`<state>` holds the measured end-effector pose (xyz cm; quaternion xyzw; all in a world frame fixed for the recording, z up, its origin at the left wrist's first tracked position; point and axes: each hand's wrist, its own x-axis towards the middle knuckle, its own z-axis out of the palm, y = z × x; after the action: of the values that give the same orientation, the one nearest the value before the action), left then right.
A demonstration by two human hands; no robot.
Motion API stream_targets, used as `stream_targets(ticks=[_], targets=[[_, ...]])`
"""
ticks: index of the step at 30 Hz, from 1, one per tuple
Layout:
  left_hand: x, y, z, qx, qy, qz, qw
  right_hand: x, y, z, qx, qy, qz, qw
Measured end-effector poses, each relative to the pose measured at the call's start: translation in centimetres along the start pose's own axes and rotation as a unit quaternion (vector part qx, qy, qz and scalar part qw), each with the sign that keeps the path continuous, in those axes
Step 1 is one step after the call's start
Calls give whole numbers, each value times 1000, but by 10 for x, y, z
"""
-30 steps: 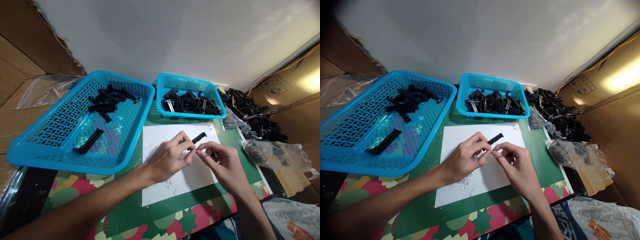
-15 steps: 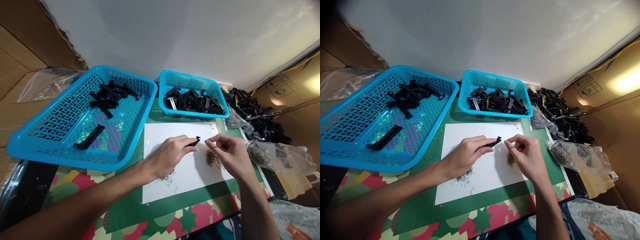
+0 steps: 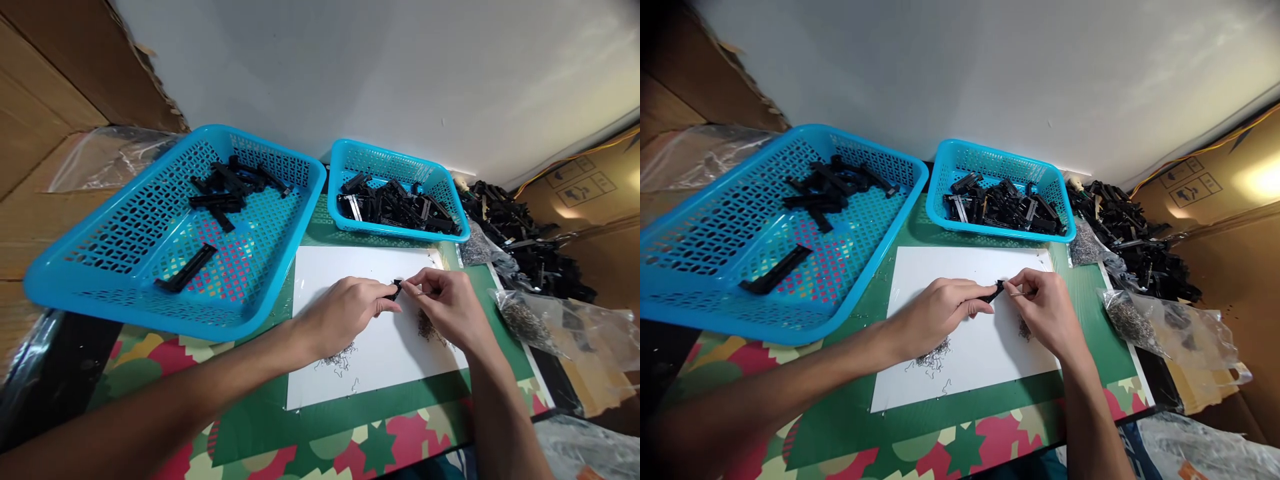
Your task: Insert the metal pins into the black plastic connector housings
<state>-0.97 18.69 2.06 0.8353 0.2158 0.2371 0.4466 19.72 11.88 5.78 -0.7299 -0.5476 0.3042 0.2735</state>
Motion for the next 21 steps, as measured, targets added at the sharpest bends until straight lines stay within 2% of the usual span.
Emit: stream_targets(ticks=[7, 12, 21], targets=[[0, 0, 0, 2, 6, 7, 1000, -1, -3, -1, -29, 10, 3, 1000], [1, 1, 0, 22, -15, 19, 999, 1, -2, -2, -28, 4, 5, 1000], [0, -1, 0, -22, -24, -28, 999, -4, -1, 4, -18, 29, -5, 999]])
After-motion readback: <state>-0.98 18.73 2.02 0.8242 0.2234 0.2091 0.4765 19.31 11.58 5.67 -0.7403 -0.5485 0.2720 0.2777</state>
